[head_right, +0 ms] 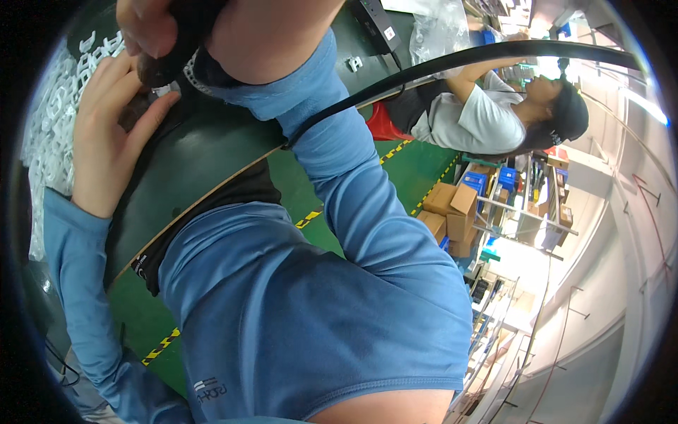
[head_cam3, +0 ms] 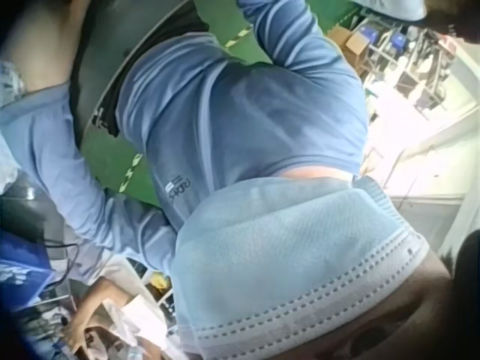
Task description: Assembling small plastic components by driving screws into them with an electric screwdriver.
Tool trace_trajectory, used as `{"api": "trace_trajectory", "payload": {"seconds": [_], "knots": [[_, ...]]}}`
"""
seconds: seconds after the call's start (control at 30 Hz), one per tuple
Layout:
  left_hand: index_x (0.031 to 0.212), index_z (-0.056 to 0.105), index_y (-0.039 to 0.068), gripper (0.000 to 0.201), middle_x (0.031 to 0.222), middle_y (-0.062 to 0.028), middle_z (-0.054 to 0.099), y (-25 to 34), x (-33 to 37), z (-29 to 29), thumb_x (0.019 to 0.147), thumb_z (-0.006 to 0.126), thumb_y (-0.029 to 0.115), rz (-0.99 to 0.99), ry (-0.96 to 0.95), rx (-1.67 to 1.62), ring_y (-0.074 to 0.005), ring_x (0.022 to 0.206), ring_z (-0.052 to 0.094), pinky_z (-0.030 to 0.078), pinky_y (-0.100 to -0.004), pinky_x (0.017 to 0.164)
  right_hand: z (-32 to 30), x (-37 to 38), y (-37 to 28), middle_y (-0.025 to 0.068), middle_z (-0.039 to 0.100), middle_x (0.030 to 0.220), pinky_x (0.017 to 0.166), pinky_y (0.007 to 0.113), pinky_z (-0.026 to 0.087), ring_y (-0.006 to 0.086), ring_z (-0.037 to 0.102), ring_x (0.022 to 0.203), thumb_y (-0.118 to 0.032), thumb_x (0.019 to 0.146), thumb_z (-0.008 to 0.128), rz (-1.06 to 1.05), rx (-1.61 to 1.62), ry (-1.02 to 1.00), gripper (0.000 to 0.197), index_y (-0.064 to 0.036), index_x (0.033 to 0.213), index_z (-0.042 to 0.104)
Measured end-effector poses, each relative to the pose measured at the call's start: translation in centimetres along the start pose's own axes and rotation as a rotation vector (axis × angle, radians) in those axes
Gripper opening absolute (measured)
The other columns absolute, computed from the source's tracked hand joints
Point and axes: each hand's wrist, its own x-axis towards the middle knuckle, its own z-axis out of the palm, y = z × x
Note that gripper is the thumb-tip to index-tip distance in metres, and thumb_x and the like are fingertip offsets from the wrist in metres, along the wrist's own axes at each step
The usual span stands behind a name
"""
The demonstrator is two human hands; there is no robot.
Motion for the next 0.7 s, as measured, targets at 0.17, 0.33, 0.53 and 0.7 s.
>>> {"api": "trace_trajectory", "payload": {"seconds": [0.17,0.33,0.53,0.7], "knots": [[0.097,0.061,-0.004,0.027,0.107,-0.0154,0.062,0.4,0.1,0.0,0.080,0.079,0.008,-0.006,0.005,0.018,-0.0353,0.095,0.057,0.046,-0.0412,0.083,0.5,-0.4,0.1,0.0137,0.064,0.089,0.065,0.030,0.053,0.0180,0.062,0.067,-0.038,0.100,0.061,0.004,0.008,0.018,0.051,0.0009,0.131,0.050],[0.096,0.060,-0.004,0.027,0.106,-0.0157,0.061,0.2,0.1,0.2,0.080,0.078,0.008,0.076,0.072,0.039,-0.0362,0.097,0.057,0.046,-0.0423,0.083,0.9,-0.6,-0.2,0.0136,0.063,0.088,0.065,0.030,0.053,0.0180,0.062,0.067,-0.039,0.100,0.061,-0.024,0.029,0.041,0.052,0.0008,0.131,0.050],[0.093,0.058,-0.004,0.028,0.103,-0.0152,0.059,0.4,0.1,0.1,0.080,0.078,0.009,0.061,0.067,0.026,-0.0360,0.094,0.055,0.045,-0.0434,0.082,0.3,-0.1,-1.3,0.0135,0.063,0.088,0.065,0.030,0.053,0.0180,0.062,0.067,-0.039,0.100,0.061,-0.118,0.061,0.072,0.052,0.0007,0.131,0.050],[0.090,0.055,-0.004,0.029,0.100,-0.0144,0.056,0.2,0.1,0.0,0.079,0.079,0.009,0.056,0.055,0.022,-0.0358,0.090,0.053,0.043,-0.0445,0.080,-0.5,0.5,-3.7,0.0134,0.063,0.088,0.064,0.030,0.053,0.0180,0.062,0.066,-0.040,0.100,0.061,-0.226,0.088,0.113,0.052,0.0006,0.131,0.050]]}}
